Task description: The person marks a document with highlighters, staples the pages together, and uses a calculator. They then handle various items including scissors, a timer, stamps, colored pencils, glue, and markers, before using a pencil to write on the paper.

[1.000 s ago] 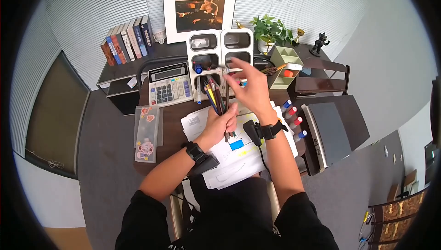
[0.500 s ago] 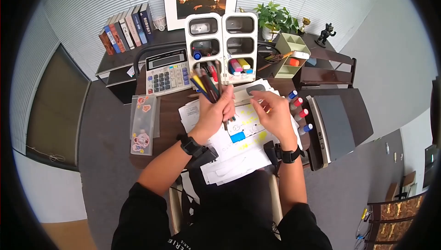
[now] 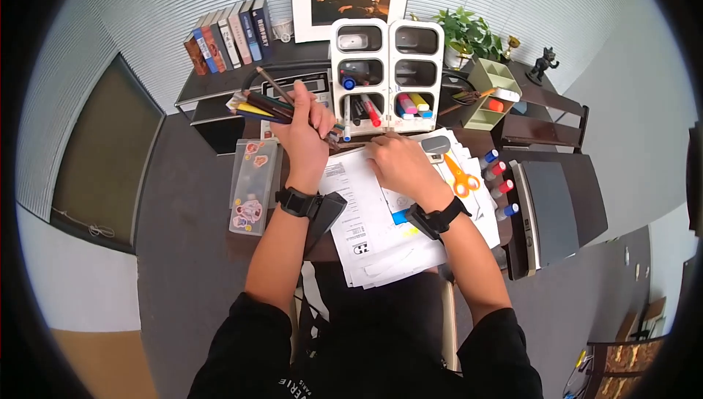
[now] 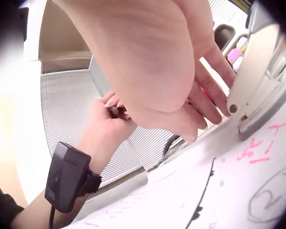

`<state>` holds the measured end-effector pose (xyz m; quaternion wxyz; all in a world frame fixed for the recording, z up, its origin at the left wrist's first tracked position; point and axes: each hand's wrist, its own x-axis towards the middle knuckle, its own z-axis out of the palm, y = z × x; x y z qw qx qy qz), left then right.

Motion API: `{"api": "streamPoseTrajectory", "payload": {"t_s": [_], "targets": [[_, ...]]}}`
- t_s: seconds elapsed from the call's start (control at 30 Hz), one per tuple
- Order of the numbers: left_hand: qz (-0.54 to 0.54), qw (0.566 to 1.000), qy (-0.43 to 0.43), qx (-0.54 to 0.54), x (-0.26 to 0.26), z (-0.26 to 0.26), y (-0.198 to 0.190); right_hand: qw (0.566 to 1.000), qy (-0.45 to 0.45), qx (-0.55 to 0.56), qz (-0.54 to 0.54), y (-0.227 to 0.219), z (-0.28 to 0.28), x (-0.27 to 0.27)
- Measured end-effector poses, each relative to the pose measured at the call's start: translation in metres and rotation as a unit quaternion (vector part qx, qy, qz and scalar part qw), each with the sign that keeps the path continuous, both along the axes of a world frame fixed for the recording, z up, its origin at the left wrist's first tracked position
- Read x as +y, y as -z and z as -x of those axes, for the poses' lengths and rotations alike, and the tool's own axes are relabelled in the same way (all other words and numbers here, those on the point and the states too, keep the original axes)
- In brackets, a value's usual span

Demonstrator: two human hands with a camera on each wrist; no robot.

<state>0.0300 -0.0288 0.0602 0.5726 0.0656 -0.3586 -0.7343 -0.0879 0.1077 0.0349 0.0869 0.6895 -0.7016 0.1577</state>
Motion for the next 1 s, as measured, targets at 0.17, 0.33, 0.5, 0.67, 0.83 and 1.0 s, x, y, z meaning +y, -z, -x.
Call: {"api": "streamPoseTrajectory", "payload": {"t_s": [0.17, 0.33, 0.5, 0.67, 0.83, 1.0], "targets": [[-0.006, 1.000, 0.005, -0.002, -0.001, 0.001, 0.000, 1.000, -0.021, 0.018, 0.008, 0.009, 0.003, -0.006], [-0.016, 0.999, 0.032, -0.012, 0.002, 0.002, 0.002, 0.999, -0.032, 0.038, 0.001, 0.012, 0.003, -0.011], [-0.015, 0.999, 0.036, -0.015, 0.001, 0.002, 0.003, 0.997, -0.040, 0.055, 0.024, 0.023, -0.001, -0.014], [-0.024, 0.999, 0.033, -0.025, -0.002, 0.005, 0.010, 0.998, -0.031, 0.011, -0.052, 0.017, -0.001, -0.019], [-0.046, 0.998, 0.028, -0.027, -0.003, 0.005, 0.008, 0.997, -0.054, 0.056, -0.017, 0.017, 0.001, -0.018], [-0.034, 0.999, 0.029, -0.024, -0.006, 0.005, 0.011, 0.998, -0.066, -0.013, -0.010, 0.019, 0.003, -0.017]]}}
